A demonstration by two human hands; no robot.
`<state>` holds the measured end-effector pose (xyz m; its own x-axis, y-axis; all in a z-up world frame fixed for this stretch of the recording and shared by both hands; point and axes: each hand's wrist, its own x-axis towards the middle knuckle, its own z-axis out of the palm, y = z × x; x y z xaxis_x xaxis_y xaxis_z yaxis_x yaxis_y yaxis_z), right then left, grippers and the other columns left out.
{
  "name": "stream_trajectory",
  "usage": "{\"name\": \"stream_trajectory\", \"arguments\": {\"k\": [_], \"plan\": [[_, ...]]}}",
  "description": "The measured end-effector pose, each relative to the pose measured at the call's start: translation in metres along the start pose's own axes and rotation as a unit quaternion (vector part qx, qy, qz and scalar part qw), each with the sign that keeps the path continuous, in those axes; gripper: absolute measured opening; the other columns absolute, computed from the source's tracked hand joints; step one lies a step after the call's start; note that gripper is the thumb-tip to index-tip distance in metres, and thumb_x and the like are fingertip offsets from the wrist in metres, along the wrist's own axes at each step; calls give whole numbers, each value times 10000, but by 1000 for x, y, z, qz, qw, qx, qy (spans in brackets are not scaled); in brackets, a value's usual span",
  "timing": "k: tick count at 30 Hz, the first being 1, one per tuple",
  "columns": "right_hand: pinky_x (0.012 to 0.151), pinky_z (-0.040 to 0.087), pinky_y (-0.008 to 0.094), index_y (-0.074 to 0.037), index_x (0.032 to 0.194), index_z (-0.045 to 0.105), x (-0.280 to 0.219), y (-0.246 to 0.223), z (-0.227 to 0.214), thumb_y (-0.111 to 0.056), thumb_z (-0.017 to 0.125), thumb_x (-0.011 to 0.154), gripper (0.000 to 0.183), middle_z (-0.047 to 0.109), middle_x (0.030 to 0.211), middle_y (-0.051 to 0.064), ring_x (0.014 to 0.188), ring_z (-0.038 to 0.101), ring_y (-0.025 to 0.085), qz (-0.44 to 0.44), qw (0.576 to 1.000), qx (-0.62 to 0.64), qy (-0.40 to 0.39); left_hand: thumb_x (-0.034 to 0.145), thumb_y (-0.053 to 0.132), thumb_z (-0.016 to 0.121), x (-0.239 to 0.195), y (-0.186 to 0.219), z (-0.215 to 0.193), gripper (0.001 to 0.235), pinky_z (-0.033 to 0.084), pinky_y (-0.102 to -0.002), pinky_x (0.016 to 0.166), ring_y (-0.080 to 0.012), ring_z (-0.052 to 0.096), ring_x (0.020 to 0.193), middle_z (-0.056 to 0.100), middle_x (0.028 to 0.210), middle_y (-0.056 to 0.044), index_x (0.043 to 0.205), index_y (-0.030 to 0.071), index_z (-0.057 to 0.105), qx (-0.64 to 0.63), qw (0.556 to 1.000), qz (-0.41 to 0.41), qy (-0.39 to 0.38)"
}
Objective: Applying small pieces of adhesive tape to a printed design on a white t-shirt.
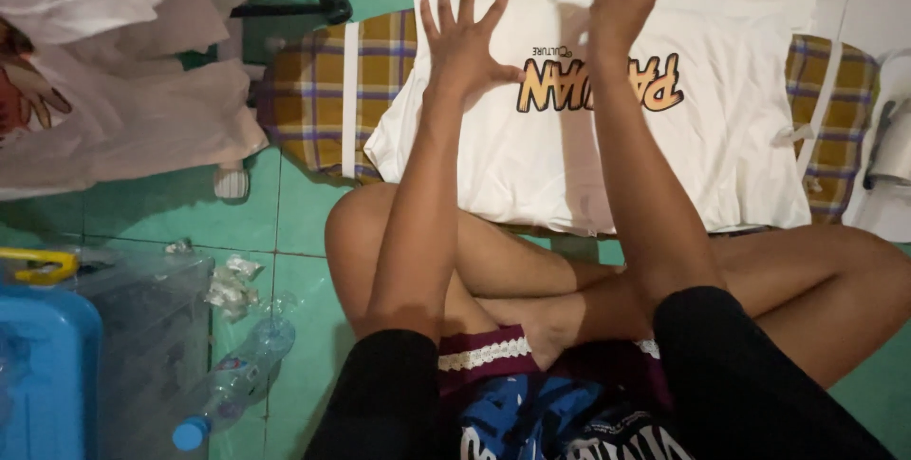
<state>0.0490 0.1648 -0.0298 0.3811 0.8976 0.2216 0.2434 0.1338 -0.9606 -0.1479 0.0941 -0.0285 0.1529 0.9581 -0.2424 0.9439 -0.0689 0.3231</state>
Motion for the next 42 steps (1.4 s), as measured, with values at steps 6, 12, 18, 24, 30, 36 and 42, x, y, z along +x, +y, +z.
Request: {"name": "stream_trajectory", "arguments": {"k": [6, 12, 18, 24, 30, 36, 42], "plan": [[573, 409, 322, -171, 941, 718, -68, 15, -9, -159, 752, 976, 50, 594, 760, -34, 717, 554, 171, -313, 875, -256, -266, 774, 787, 838, 2, -2, 4, 1159, -49, -706, 1186, -498, -76, 1515, 85, 1712, -180, 1649, 355, 213, -10, 1000, 7, 28], [592, 449, 349, -109, 1082, 666, -65, 5, -9, -217, 698, 913, 203, 594, 766, 6, 679, 548, 197, -296, 876, -262, -277, 805, 758, 779, 2, -1, 5, 1071, -49, -693, 1197, -484, -67, 1520, 95, 1708, -174, 1644, 355, 247, -29, 999, 6, 46], [596, 404, 332, -133, 866, 539, -65, -5, -10, -228, 715, 849, 200, 549, 748, -22, 664, 489, 170, -237, 884, -258, -309, 790, 739, 774, 3, -2, 9, 1056, -20, -706, 1192, -495, -42, 1514, 125, 1696, -181, 1635, 345, 276, -26, 998, 12, 57], [614, 456, 366, -129, 1135, 655, -59, -1, -9, -203, 690, 887, 261, 575, 803, 24, 689, 550, 207, -267, 865, -275, -322, 811, 721, 777, 2, 2, -1, 1076, -58, -687, 1192, -465, -106, 1521, 41, 1720, -151, 1656, 381, 205, -17, 1000, -3, 16], [599, 388, 287, -120, 940, 657, -57, -10, -11, -79, 640, 911, 52, 590, 750, -20, 655, 513, 118, -188, 895, -194, -356, 784, 808, 826, 8, -7, 17, 1143, 10, -700, 1190, -471, -31, 1527, 98, 1711, -162, 1652, 376, 221, 13, 998, 10, 58], [548, 416, 286, -138, 901, 635, -14, -19, -8, -212, 671, 996, 126, 554, 731, -13, 611, 493, 102, -96, 992, 32, -72, 710, 966, 753, 6, -8, 17, 1316, -47, -706, 1179, -483, -90, 1525, 51, 1733, -172, 1679, 335, 124, 19, 999, 16, 41], [543, 449, 491, -151, 952, 622, -56, 10, -10, -107, 635, 845, 116, 579, 923, 54, 909, 581, 315, -237, 762, -430, -423, 682, 855, 849, 2, -3, 12, 1279, -11, -719, 1180, -507, -23, 1524, 112, 1710, -175, 1657, 321, 216, 2, 998, 17, 62]]}}
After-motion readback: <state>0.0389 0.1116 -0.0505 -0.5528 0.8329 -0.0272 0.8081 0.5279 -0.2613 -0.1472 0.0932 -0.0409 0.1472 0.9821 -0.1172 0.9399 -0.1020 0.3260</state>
